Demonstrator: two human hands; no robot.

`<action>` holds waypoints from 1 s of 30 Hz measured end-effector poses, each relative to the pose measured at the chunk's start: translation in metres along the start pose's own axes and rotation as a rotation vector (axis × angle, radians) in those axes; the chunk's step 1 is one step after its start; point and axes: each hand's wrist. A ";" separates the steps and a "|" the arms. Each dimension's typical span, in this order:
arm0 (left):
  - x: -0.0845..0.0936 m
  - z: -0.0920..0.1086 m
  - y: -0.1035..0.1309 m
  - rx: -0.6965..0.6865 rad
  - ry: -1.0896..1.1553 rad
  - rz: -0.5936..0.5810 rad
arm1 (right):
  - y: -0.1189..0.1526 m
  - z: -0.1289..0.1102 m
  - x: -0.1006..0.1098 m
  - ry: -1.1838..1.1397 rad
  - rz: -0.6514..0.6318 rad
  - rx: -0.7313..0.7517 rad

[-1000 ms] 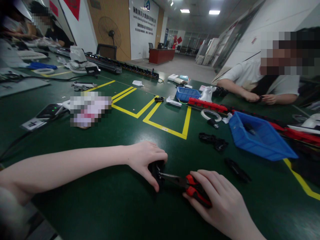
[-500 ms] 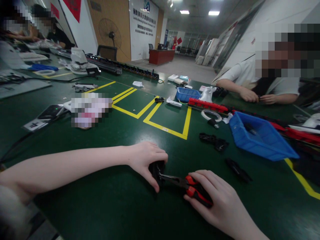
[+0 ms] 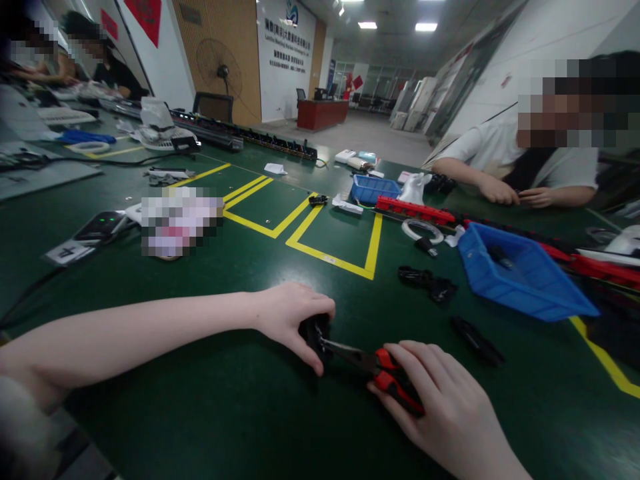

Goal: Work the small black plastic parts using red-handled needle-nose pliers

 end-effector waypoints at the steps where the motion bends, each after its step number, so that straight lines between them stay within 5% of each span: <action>1: 0.000 0.000 0.000 0.004 0.002 0.000 | 0.000 0.000 0.000 0.007 -0.001 -0.002; 11: -0.002 0.003 0.000 0.113 0.008 0.070 | -0.001 -0.002 0.000 0.087 0.033 -0.057; 30: -0.004 -0.002 0.000 0.015 -0.030 0.085 | -0.001 0.003 -0.003 -0.026 -0.017 -0.164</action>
Point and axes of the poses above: each hand's wrist, its own y-axis away from the middle knuckle, its own x-axis out of the back of the hand, z = x × y, and after that the axes turned 15 degrees about -z, right-handed
